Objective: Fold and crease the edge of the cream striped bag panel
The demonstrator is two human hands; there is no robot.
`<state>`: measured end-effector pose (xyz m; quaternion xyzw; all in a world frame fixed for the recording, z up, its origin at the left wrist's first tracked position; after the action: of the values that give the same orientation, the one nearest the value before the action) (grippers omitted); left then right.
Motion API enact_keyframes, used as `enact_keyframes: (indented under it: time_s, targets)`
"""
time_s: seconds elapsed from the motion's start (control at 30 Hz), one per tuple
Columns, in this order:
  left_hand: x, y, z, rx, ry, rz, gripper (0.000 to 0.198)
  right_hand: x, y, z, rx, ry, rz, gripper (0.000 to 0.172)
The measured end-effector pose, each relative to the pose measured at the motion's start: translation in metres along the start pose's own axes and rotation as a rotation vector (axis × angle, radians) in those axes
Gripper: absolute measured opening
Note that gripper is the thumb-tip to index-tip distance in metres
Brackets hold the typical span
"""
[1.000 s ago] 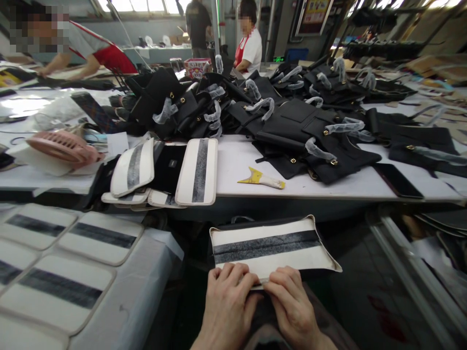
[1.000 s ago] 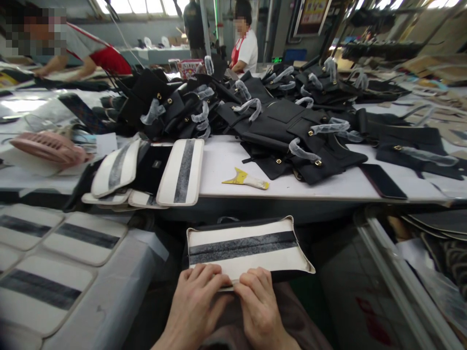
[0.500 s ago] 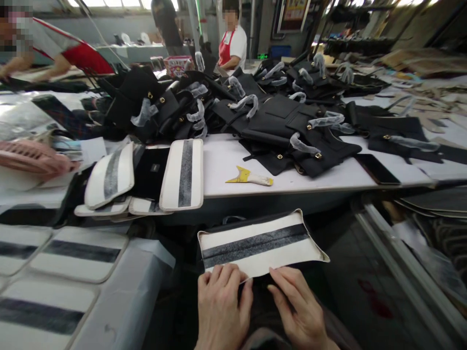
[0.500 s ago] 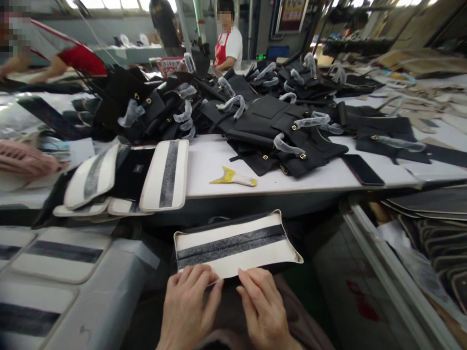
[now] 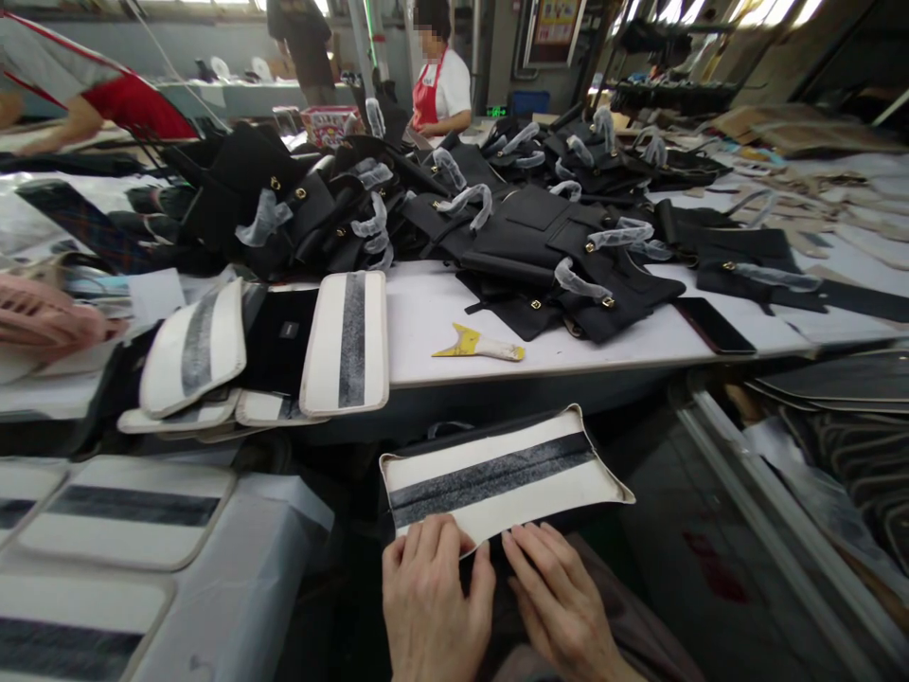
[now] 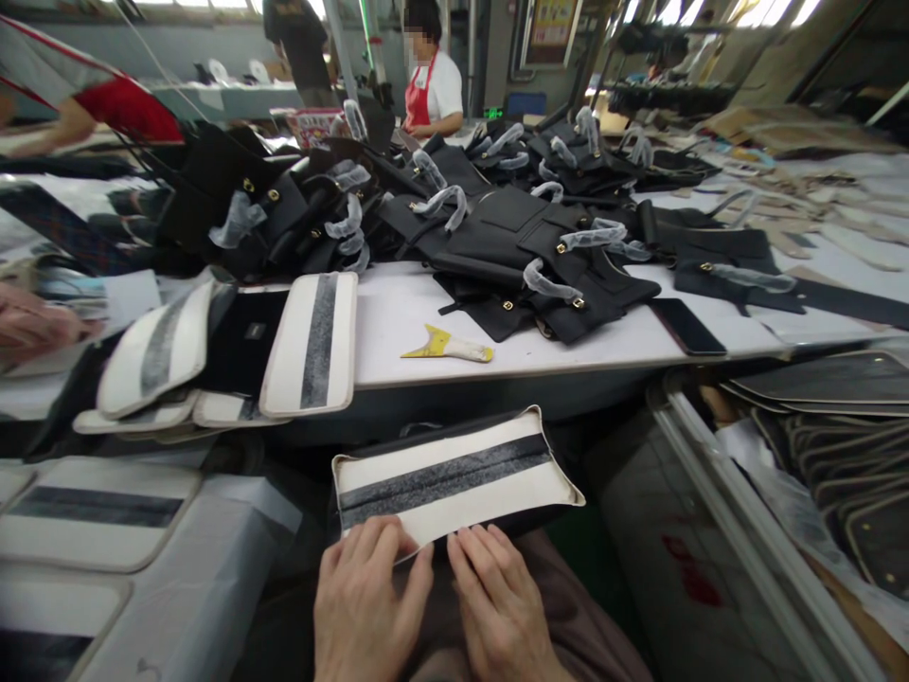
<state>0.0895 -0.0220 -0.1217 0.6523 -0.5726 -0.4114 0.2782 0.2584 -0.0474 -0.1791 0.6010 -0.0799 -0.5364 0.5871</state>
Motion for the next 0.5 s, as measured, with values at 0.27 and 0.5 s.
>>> enact_keyframes:
  time_s: [0.27, 0.5]
  targets:
    - [0.002, 0.001, 0.004, 0.037, 0.008, 0.037, 0.011, 0.002, -0.014, 0.009, 0.029, 0.010, -0.008, 0.046]
    - [0.009, 0.006, 0.011, 0.080, -0.004, 0.022, 0.003, -0.002, -0.020, 0.017, 0.055, 0.037, -0.013, 0.044]
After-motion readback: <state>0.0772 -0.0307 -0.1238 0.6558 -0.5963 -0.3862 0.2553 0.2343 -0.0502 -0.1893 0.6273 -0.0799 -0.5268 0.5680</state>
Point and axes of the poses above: each hand's wrist, its own x-axis away from the middle knuckle, its own y-axis out of the back of the hand, z = x × y, the point moved 1 cm from there along -x, towards the middle knuckle
